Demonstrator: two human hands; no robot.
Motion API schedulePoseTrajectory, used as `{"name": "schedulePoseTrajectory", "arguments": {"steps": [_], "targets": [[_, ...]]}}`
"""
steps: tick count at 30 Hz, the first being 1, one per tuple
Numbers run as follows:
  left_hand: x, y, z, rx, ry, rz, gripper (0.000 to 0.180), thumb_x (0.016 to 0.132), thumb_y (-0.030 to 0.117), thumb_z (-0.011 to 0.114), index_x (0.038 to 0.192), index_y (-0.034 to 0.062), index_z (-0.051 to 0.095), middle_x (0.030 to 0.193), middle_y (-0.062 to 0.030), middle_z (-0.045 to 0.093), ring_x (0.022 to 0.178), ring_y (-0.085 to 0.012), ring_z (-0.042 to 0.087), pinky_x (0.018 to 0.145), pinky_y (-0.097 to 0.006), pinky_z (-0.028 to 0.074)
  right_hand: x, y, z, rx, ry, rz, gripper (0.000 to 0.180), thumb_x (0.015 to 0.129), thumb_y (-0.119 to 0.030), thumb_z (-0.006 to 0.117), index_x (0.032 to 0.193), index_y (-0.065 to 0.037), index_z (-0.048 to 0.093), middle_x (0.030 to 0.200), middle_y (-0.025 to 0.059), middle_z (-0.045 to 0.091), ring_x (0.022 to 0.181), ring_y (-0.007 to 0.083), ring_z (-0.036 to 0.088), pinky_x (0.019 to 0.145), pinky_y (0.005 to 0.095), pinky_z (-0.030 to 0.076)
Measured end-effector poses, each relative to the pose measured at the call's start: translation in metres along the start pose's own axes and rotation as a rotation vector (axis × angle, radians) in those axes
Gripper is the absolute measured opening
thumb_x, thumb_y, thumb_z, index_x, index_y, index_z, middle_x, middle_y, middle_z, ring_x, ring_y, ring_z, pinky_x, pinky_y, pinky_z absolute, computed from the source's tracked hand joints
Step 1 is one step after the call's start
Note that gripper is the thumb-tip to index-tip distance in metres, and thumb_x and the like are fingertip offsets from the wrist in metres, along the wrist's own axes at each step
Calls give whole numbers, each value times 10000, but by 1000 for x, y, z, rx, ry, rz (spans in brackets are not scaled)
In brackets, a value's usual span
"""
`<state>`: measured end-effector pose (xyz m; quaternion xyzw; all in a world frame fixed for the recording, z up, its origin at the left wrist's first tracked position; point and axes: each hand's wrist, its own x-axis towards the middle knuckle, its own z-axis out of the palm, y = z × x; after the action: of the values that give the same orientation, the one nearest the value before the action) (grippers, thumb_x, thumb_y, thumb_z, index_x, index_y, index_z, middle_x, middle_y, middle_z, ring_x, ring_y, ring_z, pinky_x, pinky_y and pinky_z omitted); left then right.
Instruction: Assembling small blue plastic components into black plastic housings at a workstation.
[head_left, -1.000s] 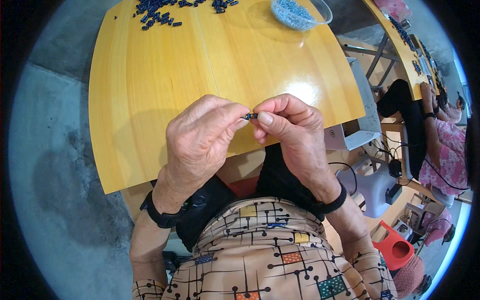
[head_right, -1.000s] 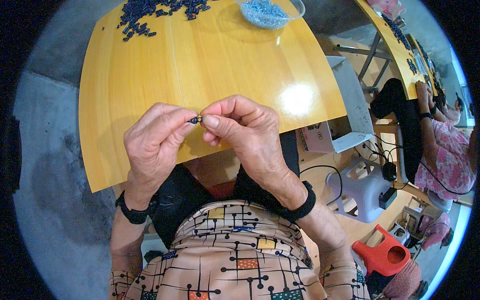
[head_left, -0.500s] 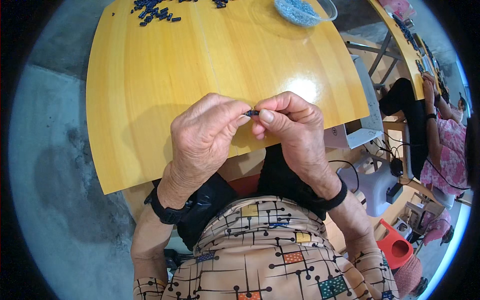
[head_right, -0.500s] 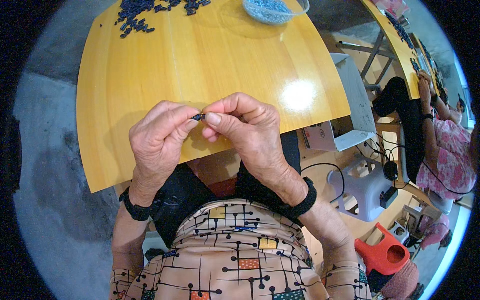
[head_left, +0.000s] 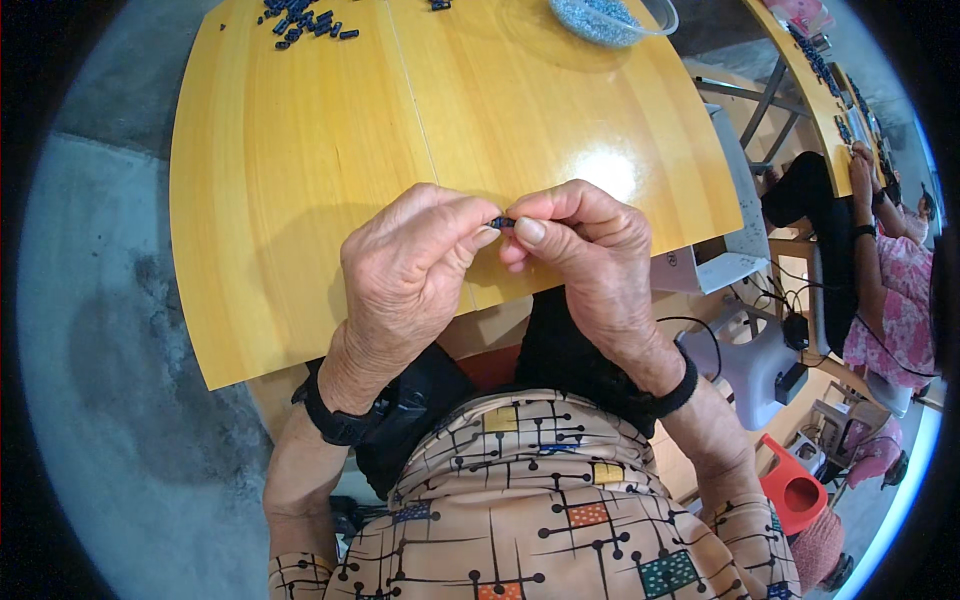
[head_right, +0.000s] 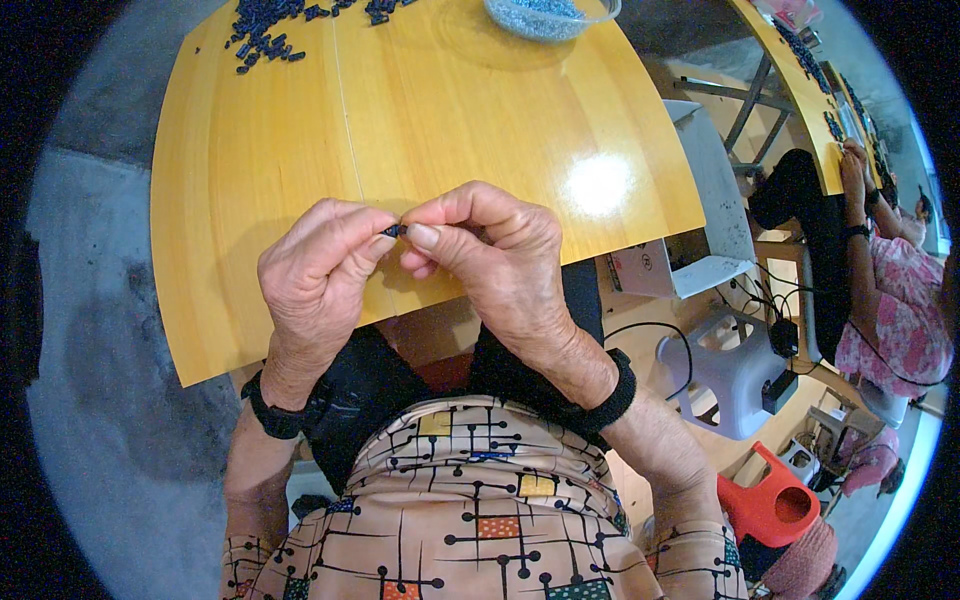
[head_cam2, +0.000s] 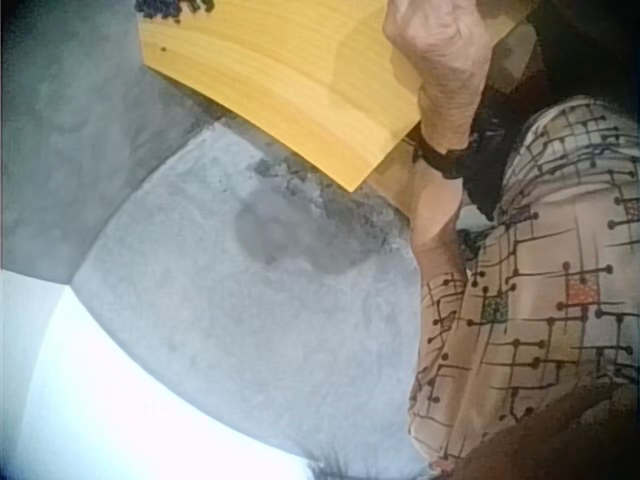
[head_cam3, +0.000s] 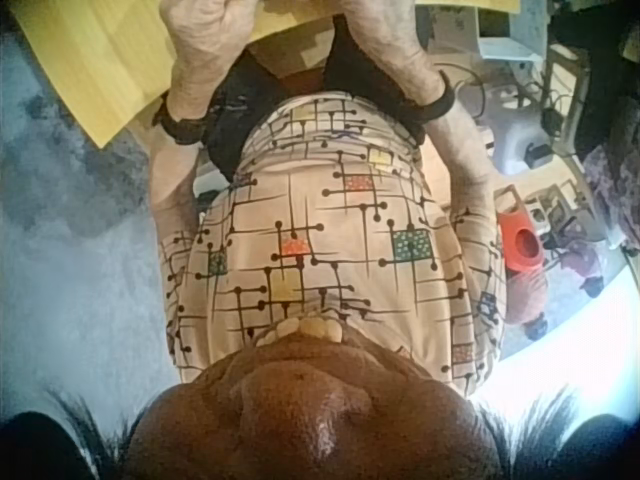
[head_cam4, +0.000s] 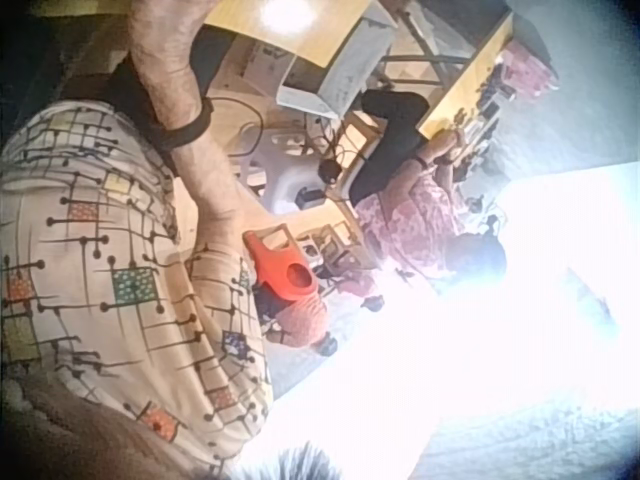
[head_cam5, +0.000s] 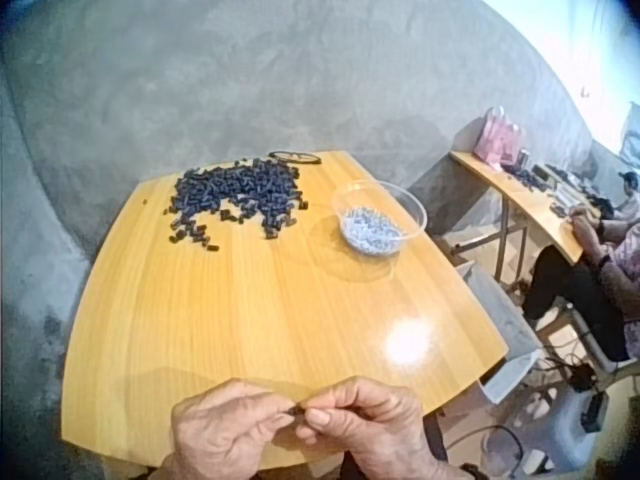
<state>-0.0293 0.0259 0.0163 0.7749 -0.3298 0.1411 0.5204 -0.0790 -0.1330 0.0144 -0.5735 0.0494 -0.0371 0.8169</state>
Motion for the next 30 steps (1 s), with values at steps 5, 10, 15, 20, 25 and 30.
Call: {"name": "schedulePoseTrajectory", "arguments": {"steps": [5, 10, 15, 20, 25, 30], "targets": [[-2, -2, -1, -8, -15, 8, 153, 743, -16, 708, 885, 10, 654, 750, -95, 621, 660, -210, 626, 568, -276, 493, 0, -3, -2, -51, -17, 7, 75, 866, -2, 631, 923, 47, 634, 787, 81, 662, 693, 114, 631, 653, 234, 540], [-3, 1, -2, 5, -35, -3, 142, 761, -10, 696, 894, 9, 650, 770, -97, 621, 675, -212, 626, 576, -281, 492, 3, -9, -7, 18, -77, 161, 99, 879, -32, 623, 947, 39, 631, 808, 87, 663, 694, 121, 637, 655, 235, 546], [-2, 3, -3, -5, -53, -20, 119, 793, 22, 689, 905, 6, 652, 782, -85, 621, 694, -181, 596, 603, -268, 469, 2, -14, -7, 54, -57, 224, 108, 883, -46, 622, 958, 31, 632, 822, 92, 666, 703, 130, 646, 653, 242, 550], [-3, 3, -3, -3, -61, -26, 125, 786, 12, 690, 904, 9, 651, 784, -89, 623, 696, -194, 612, 598, -273, 481, 1, -17, -7, 68, -50, 253, 117, 883, -52, 623, 963, 32, 632, 826, 96, 668, 712, 137, 652, 655, 243, 553], [-3, 4, -4, -26, -70, -53, 132, 777, 3, 691, 902, 12, 649, 784, -94, 625, 697, -208, 628, 593, -276, 494, 5, -19, -12, 89, -103, 290, 124, 879, -52, 628, 960, 42, 631, 829, 96, 670, 723, 144, 661, 663, 248, 557], [-4, 3, -5, -14, -97, -45, 135, 773, 14, 705, 899, 5, 658, 790, -80, 626, 693, -173, 598, 594, -259, 468, 8, -25, -15, 96, -150, 364, 142, 868, -61, 646, 967, 39, 623, 834, 95, 668, 726, 147, 668, 655, 244, 563]]}}
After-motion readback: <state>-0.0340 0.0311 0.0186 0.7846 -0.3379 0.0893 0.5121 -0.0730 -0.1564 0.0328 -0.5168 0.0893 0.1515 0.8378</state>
